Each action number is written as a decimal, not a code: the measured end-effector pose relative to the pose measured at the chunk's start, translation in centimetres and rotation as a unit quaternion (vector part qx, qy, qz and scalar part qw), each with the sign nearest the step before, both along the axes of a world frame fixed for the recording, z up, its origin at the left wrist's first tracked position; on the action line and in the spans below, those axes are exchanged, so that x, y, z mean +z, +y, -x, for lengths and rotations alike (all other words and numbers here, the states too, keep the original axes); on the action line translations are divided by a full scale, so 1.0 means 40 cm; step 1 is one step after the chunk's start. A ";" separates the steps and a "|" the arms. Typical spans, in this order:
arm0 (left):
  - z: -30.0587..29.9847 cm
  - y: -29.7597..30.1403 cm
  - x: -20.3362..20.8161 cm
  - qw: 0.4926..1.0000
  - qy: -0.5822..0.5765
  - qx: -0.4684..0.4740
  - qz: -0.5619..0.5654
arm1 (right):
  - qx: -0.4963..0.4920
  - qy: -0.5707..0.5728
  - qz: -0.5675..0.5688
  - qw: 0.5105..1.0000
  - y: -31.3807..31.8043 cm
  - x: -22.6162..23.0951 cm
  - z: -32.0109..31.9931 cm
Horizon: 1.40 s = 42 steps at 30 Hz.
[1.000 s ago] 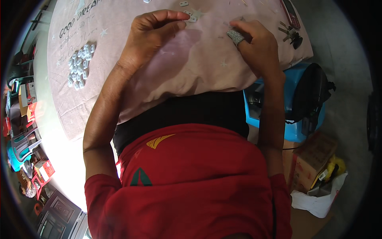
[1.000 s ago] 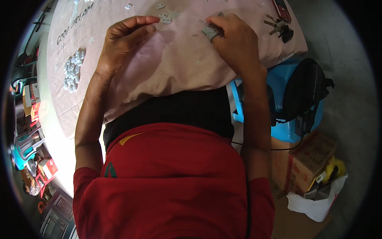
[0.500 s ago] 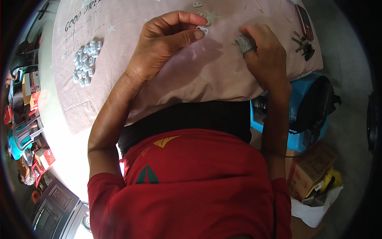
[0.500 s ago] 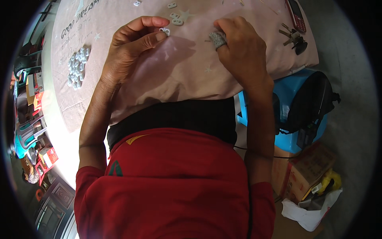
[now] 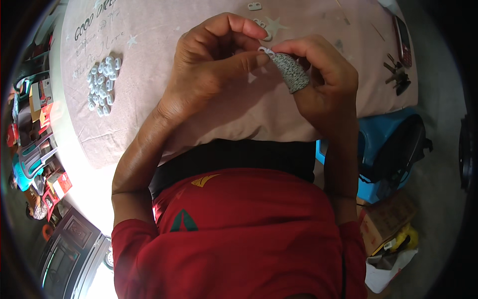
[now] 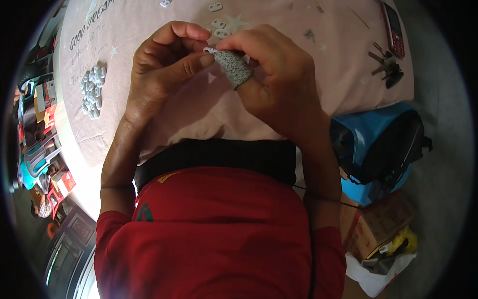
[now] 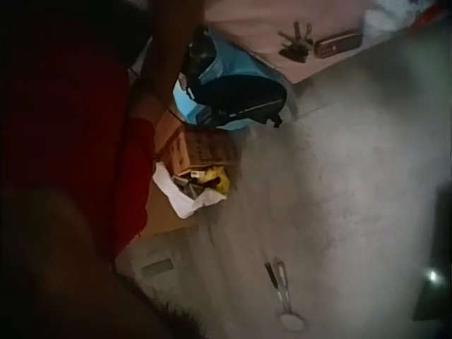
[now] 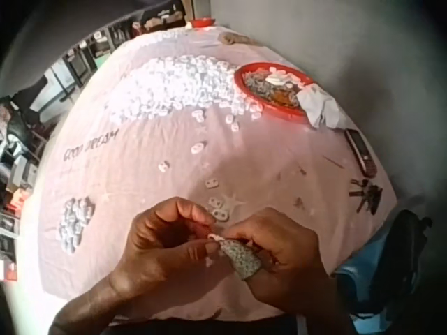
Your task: The person assembles small plastic parts by picking up screws, inserting them into the holes of the plastic pieces by hand, and placing the assembled pieces into a pile on the table.
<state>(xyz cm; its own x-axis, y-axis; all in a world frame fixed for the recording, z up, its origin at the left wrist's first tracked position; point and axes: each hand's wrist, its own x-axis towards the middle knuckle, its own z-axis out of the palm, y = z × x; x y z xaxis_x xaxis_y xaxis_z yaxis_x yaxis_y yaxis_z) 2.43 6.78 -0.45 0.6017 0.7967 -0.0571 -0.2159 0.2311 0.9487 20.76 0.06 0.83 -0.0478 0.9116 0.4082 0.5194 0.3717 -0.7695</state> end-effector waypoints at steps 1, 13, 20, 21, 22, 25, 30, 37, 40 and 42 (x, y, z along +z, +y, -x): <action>-0.009 -0.006 0.003 1.000 -0.003 0.020 0.006 | -0.012 -0.006 0.017 1.000 0.003 -0.004 0.001; -0.036 -0.010 0.023 0.992 0.064 0.045 0.098 | -0.047 0.032 -0.088 0.994 0.035 -0.096 -0.002; 0.011 -0.032 0.006 0.998 0.044 0.028 0.020 | -0.041 -0.069 -0.072 0.994 0.000 -0.062 -0.017; 0.026 -0.034 0.009 0.999 0.035 0.024 0.019 | -0.044 -0.078 -0.073 0.993 -0.012 -0.052 -0.030; 0.043 -0.035 0.009 0.999 0.047 0.009 0.017 | -0.083 -0.125 -0.031 0.988 -0.027 -0.040 -0.049; 0.072 -0.036 0.023 0.997 0.072 -0.017 0.016 | -0.141 -0.214 0.017 0.966 -0.067 -0.032 -0.091; 0.079 -0.076 0.021 0.999 0.035 -0.012 0.017 | -0.177 -0.234 -0.005 0.956 -0.087 -0.020 -0.074; 0.091 -0.112 0.011 0.998 0.014 -0.021 0.066 | -0.109 -0.287 0.010 0.952 -0.086 -0.032 -0.035; 0.098 -0.136 0.006 0.997 0.017 -0.010 0.068 | -0.124 -0.296 -0.011 0.947 -0.092 -0.045 -0.023; 0.098 -0.143 0.006 0.998 0.004 -0.003 0.070 | -0.132 -0.305 -0.027 0.943 -0.092 -0.040 -0.012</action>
<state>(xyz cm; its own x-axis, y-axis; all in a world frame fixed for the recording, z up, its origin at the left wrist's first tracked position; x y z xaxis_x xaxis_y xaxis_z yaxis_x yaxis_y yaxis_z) -1.50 1.04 -0.20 0.6051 0.7774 -0.1720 -0.2073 0.3625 0.9087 21.22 -3.62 -0.75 -0.0632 0.9030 0.4249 0.9389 0.1981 -0.2815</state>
